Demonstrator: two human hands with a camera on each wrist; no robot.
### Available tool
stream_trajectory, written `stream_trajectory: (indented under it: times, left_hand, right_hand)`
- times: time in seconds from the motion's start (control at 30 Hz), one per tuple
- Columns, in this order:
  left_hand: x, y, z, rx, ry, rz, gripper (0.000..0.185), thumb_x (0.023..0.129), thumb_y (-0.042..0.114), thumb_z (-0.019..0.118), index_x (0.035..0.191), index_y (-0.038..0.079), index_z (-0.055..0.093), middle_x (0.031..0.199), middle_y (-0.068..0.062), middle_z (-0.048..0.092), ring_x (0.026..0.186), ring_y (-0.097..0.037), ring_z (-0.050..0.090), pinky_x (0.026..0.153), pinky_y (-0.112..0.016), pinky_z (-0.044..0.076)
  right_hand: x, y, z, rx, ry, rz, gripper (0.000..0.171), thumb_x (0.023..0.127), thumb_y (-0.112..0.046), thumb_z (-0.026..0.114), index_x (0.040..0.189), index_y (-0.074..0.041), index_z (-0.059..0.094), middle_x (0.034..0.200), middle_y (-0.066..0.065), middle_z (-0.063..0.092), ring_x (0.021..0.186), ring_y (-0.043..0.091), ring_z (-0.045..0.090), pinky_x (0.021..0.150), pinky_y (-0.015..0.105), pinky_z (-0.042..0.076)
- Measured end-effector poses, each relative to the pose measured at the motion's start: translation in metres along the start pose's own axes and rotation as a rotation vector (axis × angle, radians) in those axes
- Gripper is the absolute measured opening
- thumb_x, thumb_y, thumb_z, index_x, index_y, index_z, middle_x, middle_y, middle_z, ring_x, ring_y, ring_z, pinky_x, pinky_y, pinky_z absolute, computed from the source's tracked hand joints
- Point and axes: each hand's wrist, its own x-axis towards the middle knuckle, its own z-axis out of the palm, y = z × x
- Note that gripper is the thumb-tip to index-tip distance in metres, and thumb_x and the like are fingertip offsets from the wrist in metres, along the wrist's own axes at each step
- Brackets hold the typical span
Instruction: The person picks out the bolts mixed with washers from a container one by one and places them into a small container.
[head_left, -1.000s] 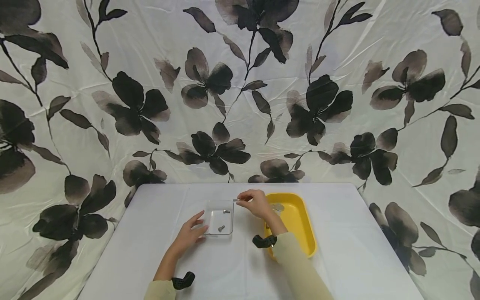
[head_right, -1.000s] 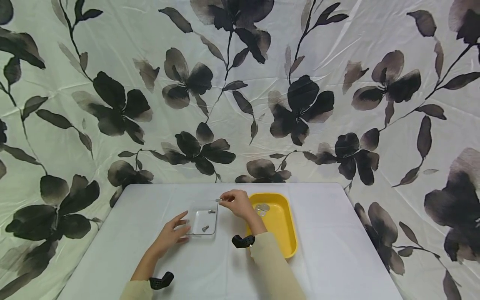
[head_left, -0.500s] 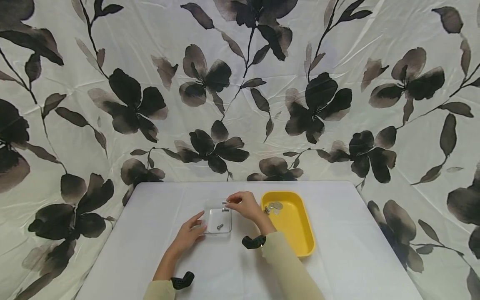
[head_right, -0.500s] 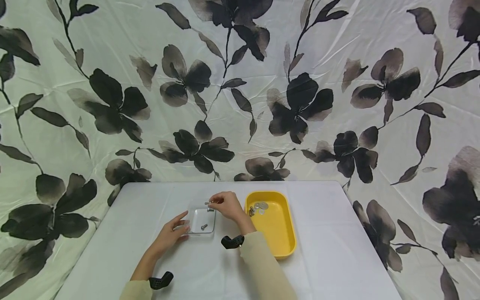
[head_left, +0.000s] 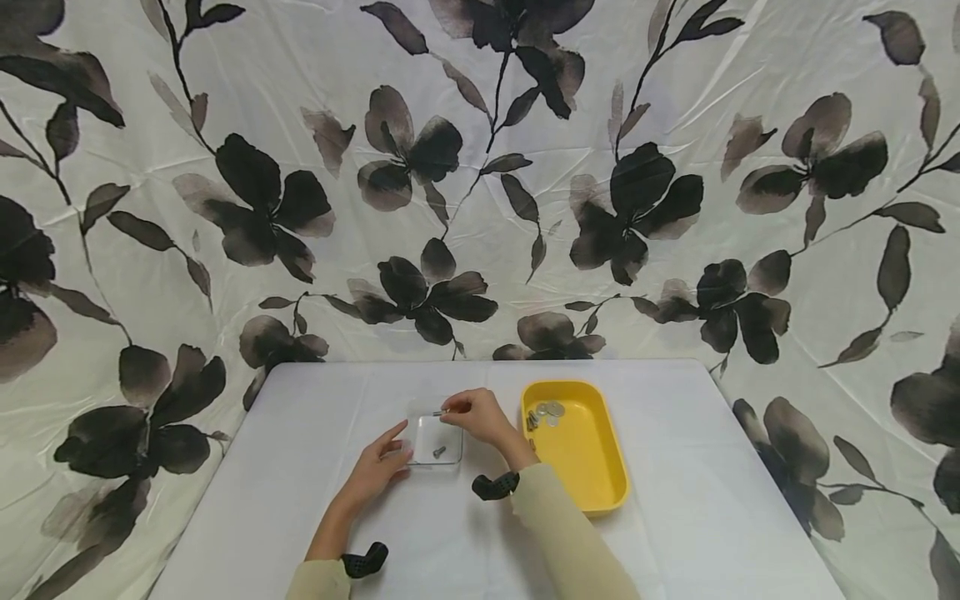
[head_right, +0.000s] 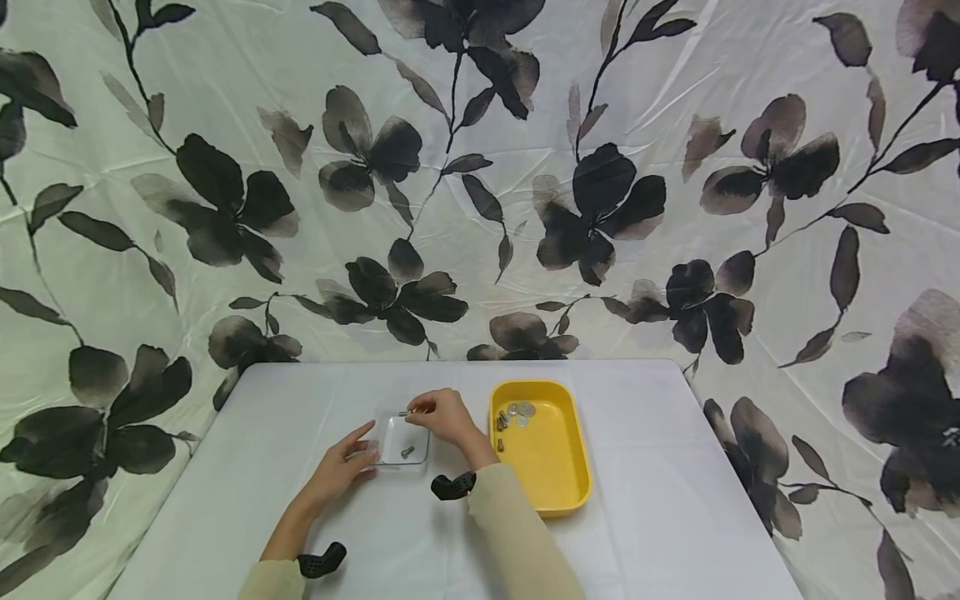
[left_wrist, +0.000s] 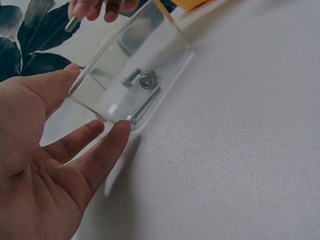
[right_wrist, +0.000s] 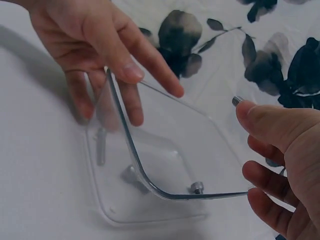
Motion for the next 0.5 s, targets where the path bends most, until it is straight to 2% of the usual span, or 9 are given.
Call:
stream_trajectory:
  times: [0.2, 0.5]
  left_hand:
    - [0.0018, -0.0008, -0.0011, -0.019, -0.006, -0.008, 0.06, 0.094, 0.012, 0.065, 0.149, 0.014, 0.04, 0.129, -0.024, 0.051, 0.106, -0.032, 0.059, 0.083, -0.038, 0.057]
    - [-0.0005, 0.001, -0.0018, -0.029, -0.004, -0.017, 0.06, 0.095, 0.011, 0.063, 0.149, 0.015, 0.04, 0.128, -0.023, 0.053, 0.105, -0.032, 0.06, 0.083, -0.039, 0.057]
  right_hand:
    - [0.0012, 0.0018, 0.0032, 0.011, -0.014, 0.004, 0.019, 0.086, -0.019, 0.076, 0.102, -0.009, 0.076, 0.082, -0.007, 0.066, 0.075, 0.011, 0.057, 0.065, 0.021, 0.052]
    - [0.001, 0.0038, 0.0093, 0.013, -0.024, 0.039, 0.015, 0.086, -0.021, 0.076, 0.1, -0.015, 0.076, 0.083, -0.007, 0.065, 0.076, 0.01, 0.057, 0.066, 0.02, 0.052]
